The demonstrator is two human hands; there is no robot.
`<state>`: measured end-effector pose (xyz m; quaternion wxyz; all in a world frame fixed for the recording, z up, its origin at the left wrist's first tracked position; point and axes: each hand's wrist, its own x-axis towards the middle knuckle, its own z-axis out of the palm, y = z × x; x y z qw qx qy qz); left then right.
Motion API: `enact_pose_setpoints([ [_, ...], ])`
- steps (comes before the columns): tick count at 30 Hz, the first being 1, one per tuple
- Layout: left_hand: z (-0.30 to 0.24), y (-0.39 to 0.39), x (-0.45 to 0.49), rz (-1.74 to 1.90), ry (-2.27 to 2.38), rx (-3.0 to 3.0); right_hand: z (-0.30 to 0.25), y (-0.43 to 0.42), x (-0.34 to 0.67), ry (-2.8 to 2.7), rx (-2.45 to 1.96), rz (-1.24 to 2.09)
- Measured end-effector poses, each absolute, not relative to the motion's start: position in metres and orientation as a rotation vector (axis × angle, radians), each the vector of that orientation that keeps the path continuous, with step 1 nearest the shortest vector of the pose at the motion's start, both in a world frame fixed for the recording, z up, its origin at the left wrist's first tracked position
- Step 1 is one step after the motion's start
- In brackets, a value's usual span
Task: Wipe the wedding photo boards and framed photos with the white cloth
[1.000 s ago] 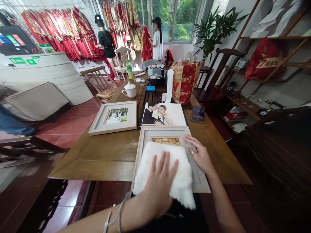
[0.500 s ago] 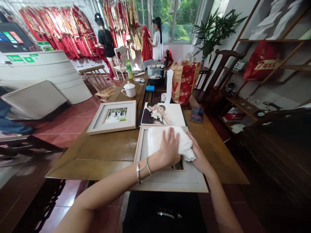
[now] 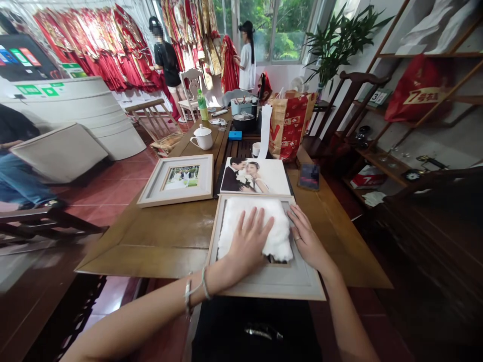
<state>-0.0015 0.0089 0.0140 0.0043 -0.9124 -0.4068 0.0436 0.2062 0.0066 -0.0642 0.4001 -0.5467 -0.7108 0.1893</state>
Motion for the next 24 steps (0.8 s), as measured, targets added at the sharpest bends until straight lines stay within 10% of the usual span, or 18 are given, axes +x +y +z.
enact_pose_setpoints([
  [12, 0.015, 0.088, 0.034, 0.026, -0.827, -3.015, -0.061, 0.005, 0.204, -1.749, -1.430, 0.459],
  [24, 0.043, -0.062, -0.012, 0.239, -0.830, -3.431, -0.060, 0.007, 0.205, -1.748, -1.409, 0.486],
])
